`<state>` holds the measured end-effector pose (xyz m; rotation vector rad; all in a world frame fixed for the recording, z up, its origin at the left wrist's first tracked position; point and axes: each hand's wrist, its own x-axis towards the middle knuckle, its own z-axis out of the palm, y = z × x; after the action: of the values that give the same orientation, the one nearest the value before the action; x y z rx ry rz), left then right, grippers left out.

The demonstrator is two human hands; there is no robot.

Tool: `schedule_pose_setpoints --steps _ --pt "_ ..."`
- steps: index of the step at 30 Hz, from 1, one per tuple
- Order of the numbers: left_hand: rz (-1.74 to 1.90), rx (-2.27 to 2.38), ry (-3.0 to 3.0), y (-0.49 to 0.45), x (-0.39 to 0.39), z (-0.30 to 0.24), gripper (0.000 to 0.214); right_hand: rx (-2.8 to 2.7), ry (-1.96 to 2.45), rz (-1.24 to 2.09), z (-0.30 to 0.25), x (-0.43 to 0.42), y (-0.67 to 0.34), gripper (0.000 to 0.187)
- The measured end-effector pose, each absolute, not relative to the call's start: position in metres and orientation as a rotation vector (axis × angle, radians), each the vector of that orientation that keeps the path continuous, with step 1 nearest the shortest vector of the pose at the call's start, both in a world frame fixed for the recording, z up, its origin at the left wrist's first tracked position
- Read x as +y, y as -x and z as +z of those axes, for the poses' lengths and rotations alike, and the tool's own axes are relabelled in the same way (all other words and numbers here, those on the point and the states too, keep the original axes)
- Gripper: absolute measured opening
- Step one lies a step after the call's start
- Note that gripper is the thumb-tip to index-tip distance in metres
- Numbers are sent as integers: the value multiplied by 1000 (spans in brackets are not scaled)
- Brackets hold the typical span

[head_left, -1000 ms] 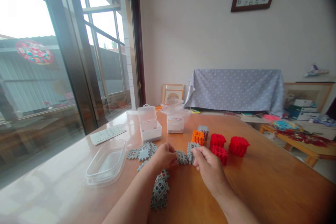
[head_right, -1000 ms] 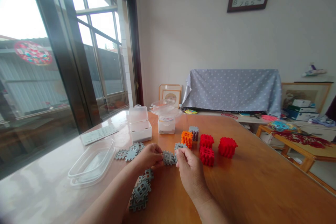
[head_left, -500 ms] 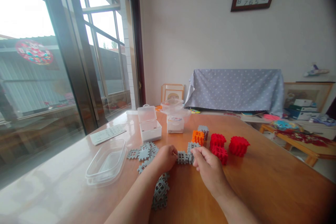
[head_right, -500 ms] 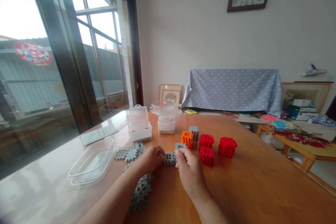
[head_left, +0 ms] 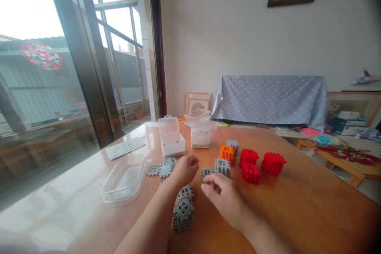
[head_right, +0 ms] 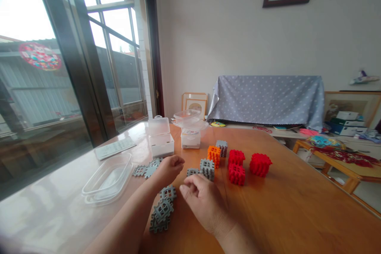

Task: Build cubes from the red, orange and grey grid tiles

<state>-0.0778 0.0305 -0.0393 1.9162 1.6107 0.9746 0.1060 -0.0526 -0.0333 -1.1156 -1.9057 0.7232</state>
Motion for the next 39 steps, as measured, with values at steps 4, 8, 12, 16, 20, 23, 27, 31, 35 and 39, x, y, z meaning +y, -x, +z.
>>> schedule_pose_setpoints --steps 4,8,12,16,20,23,27,31,35,39 --pt "1091 1592 -1828 85 29 -33 17 -2283 1017 652 -29 -72 -91 49" --pt "1136 1565 -1758 85 27 -28 17 -2387 1017 567 -34 -76 -84 55" --pt "1121 1559 -1768 84 26 -26 16 -2329 1087 518 -44 -68 -84 31" --pt "1118 1544 -1805 84 25 -26 17 -2269 1136 522 -49 -66 -85 23" --pt "1128 1545 -1823 86 26 -26 18 -2252 1109 539 -48 -69 -83 24" --pt "1127 1543 -1828 86 27 -26 19 -2248 1125 540 -48 -70 -82 24" --pt "1138 1513 -1820 86 28 -28 17 -2229 1091 552 -47 -67 -83 3" --pt "1161 1450 -1759 85 27 -29 19 -2067 1104 659 -50 -58 -87 24" --pt "1188 1354 -1617 82 23 -25 19 -1655 1144 968 -54 -47 -90 36" --pt "1181 1202 -1475 80 14 -14 19 -1299 1129 1188 -55 -41 -95 39"
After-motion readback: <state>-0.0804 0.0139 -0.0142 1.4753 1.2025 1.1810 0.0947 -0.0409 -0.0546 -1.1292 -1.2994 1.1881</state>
